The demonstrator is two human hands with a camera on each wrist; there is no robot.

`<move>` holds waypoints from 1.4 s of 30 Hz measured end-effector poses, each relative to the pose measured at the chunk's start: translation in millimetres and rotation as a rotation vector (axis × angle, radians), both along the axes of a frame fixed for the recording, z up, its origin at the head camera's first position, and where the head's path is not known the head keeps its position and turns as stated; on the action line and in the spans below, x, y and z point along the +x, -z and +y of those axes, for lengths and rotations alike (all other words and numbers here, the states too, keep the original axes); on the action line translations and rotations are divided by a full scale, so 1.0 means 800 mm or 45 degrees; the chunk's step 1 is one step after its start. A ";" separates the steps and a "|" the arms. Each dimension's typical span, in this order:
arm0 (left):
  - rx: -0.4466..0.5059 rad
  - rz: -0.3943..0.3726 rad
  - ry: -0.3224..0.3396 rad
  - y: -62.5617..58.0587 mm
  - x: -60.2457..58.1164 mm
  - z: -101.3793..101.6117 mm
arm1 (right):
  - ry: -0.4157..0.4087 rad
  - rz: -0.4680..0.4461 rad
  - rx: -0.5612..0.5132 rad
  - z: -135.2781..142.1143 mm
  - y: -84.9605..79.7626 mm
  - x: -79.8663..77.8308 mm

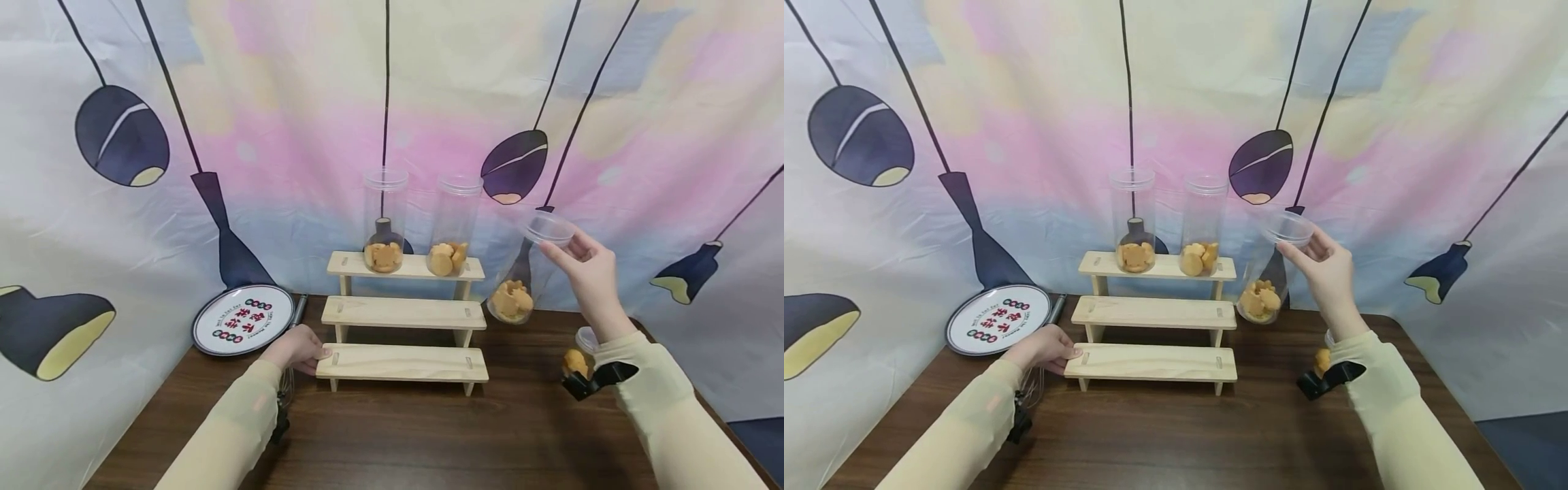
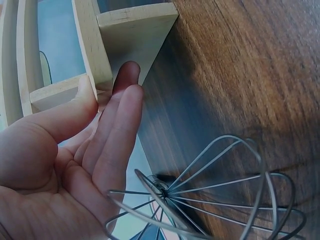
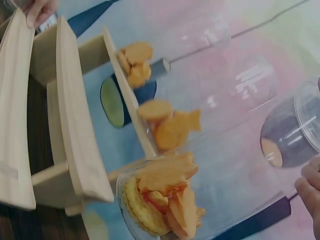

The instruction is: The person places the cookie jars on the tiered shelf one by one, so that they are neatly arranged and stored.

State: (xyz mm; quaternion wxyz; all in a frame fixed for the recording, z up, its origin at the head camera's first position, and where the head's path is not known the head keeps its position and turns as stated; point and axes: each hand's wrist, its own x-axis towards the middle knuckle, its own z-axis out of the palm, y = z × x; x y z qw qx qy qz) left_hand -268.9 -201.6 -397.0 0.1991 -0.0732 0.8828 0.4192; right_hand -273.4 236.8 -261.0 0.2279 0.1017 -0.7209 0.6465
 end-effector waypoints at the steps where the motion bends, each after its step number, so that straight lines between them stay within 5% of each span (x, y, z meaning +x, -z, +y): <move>1: -0.003 0.000 -0.004 0.000 0.000 0.000 | -0.011 0.007 -0.003 -0.004 -0.002 0.001; 15: -0.005 0.007 0.018 0.001 0.000 0.000 | -0.280 0.114 -0.131 -0.063 -0.005 0.001; 30: -0.057 0.006 0.017 -0.005 0.000 0.002 | -0.315 0.024 0.028 -0.139 0.005 -0.017; 42: -0.050 0.007 0.013 -0.005 0.000 0.003 | -0.366 0.024 0.016 -0.198 0.015 -0.032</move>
